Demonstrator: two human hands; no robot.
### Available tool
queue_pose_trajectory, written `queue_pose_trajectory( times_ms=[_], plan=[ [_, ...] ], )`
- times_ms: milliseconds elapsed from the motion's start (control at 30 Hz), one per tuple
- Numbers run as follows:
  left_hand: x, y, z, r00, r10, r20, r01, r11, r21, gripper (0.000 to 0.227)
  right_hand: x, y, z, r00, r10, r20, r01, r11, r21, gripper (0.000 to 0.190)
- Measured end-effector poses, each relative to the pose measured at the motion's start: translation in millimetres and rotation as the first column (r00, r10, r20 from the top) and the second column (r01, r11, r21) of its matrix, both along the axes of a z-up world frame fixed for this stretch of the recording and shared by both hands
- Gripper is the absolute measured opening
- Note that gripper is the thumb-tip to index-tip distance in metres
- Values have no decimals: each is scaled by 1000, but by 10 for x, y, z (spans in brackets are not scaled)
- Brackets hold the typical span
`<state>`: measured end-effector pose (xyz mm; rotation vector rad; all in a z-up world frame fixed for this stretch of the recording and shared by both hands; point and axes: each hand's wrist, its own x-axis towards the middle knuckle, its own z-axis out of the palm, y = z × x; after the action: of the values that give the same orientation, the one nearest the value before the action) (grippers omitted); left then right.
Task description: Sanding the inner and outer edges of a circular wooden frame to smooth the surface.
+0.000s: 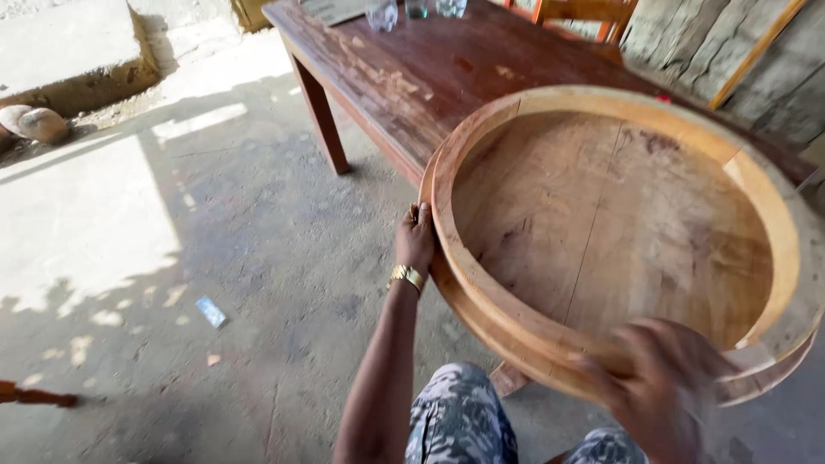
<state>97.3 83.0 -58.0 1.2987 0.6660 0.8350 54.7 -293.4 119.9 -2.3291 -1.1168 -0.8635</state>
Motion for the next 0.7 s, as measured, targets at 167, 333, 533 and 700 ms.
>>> queue_pose_trajectory(
  times_ms=[167, 333, 533, 700],
  plan=[
    [259, 410, 56, 967, -81, -240, 82, 997, -6, 60, 649, -820, -1162, 969, 12, -246, 106, 881, 460, 61],
    [420, 420, -176, 929, -41, -367, 74, 994, 76, 71, 872, -917, -1090, 896, 111, -431, 248, 678, 692, 82],
    [-287, -913, 52, 941, 139, -309, -86, 980, 181, 54, 2073, -2000, -1622, 660, 436, -612, 224, 663, 714, 58],
    [-670, -1801, 434, 974, 185, -128, -204, 967, -154, 49, 3287, -2468, -1840, 495, 358, -791, 263, 806, 530, 42]
  ],
)
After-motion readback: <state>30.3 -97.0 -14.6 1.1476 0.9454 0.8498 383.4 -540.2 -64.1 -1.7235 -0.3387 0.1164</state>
